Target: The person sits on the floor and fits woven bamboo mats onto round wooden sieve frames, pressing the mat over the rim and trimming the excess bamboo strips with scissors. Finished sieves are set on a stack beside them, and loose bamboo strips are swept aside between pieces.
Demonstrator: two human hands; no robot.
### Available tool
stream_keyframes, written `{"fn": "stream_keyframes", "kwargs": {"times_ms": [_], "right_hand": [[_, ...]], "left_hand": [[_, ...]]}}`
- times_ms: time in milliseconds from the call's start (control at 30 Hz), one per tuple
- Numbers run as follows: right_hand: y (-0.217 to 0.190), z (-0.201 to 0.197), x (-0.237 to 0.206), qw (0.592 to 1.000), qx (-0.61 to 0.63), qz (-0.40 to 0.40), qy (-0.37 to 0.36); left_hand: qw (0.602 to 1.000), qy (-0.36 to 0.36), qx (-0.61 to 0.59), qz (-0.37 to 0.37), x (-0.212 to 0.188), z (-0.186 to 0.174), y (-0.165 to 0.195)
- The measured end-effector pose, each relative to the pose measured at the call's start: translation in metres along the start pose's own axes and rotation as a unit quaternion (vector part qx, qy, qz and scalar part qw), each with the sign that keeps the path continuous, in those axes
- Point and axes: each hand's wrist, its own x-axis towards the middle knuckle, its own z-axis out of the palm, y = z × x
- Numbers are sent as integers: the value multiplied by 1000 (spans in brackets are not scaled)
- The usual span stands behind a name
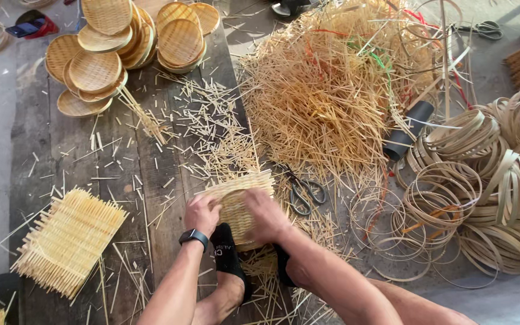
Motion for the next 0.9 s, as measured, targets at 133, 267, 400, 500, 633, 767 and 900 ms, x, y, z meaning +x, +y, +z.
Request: {"fn": "stream_keyframes", "kwargs": {"times_ms": [133, 267, 400, 500, 633, 767, 900], "right_hand": [[-32, 22, -13, 976, -171, -131, 28], [-21, 52, -2, 956, -216, -173, 93], [-1, 63, 2, 949, -191, -210, 137], [-3, 59, -1, 956, -169, -202, 127], [-20, 60, 1, 978, -134, -137, 80], [-20, 65, 5, 968, -179, -139, 110], [-21, 58, 6, 927, -263, -167, 210]], "left_hand": [[969, 96, -57, 222, 25, 21, 10], [973, 72, -180, 124, 36, 42, -4], [972, 76, -199, 99, 38, 53, 2], [970, 78, -210, 97, 40, 54, 12], [966, 80, -228, 93, 42, 46, 8], [970, 80, -209, 99, 44, 47, 5], [957, 24, -287, 33, 52, 50, 10]]}}
